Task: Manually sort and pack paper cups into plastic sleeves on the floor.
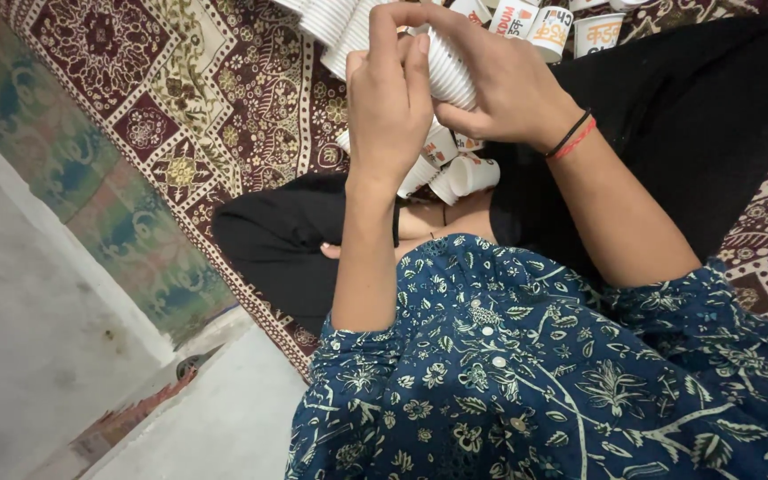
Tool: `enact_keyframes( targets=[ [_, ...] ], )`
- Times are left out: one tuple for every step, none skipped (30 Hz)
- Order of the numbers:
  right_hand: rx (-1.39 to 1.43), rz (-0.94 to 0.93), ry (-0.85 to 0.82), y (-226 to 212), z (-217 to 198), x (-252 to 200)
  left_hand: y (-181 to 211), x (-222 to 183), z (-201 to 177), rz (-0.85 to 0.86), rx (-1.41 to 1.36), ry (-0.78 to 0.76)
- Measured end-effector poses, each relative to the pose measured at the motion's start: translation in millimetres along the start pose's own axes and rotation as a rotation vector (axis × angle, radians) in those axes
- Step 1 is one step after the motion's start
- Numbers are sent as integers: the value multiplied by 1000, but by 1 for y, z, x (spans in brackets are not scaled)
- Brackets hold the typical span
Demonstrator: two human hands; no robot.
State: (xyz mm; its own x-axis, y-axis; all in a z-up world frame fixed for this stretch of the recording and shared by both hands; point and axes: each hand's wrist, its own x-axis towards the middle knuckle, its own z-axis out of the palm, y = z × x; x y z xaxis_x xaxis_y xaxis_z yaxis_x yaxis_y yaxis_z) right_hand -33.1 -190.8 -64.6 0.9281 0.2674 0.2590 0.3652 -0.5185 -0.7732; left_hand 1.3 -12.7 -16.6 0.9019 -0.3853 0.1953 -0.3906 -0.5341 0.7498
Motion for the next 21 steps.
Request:
enact_keyframes(
  targets=[
    [-1,0,0,1,1,0,-1,0,1,0,0,1],
    [0,2,-6,2,1,0,-3,-1,1,7,-3,1],
    [0,5,-11,3,2,0,-4,-2,2,13,-6,1],
    [0,6,-11,-2,0,2,-5,-2,3,12,-7,1],
    [-12,85,-69,-7,-2,4,-6,-2,4,3,-17,-7],
    [-24,165,-127,-11,-5,6,-7,-2,5,-6,-27,-17],
    [-24,167,-127,-10,-4,5,-3,1,3,-7,-29,-18],
    [-24,177,-135,-9,-3,4,2,5,1,-103,-67,-54],
    [-24,186,-143,-8,-3,3,6,9,0,-198,-105,-92],
    [-24,190,-142,-7,-3,2,3,10,2,-198,-106,-96],
    [-37,206,-154,-6,-2,1,0,10,5,-265,-125,-124],
    [-49,223,-164,-4,-2,0,-3,11,8,-332,-143,-154],
    [-48,227,-162,0,0,-1,-12,10,16,-332,-143,-159],
    [-100,282,-185,4,3,-2,-21,10,23,-230,-82,-115],
    [-151,338,-209,9,5,-3,-30,9,31,-128,-22,-71],
    [-151,346,-206,11,4,-4,-32,16,36,-127,-25,-80],
    [-171,378,-229,13,3,-5,-33,22,41,-24,46,-59],
    [-192,408,-254,15,2,-5,-35,29,46,78,117,-36],
    [-191,415,-253,18,4,-5,-39,37,54,79,115,-42],
    [-206,440,-291,21,5,-5,-43,45,62,141,149,-62],
    [-221,466,-329,24,7,-6,-47,53,69,204,183,-82]
  ],
)
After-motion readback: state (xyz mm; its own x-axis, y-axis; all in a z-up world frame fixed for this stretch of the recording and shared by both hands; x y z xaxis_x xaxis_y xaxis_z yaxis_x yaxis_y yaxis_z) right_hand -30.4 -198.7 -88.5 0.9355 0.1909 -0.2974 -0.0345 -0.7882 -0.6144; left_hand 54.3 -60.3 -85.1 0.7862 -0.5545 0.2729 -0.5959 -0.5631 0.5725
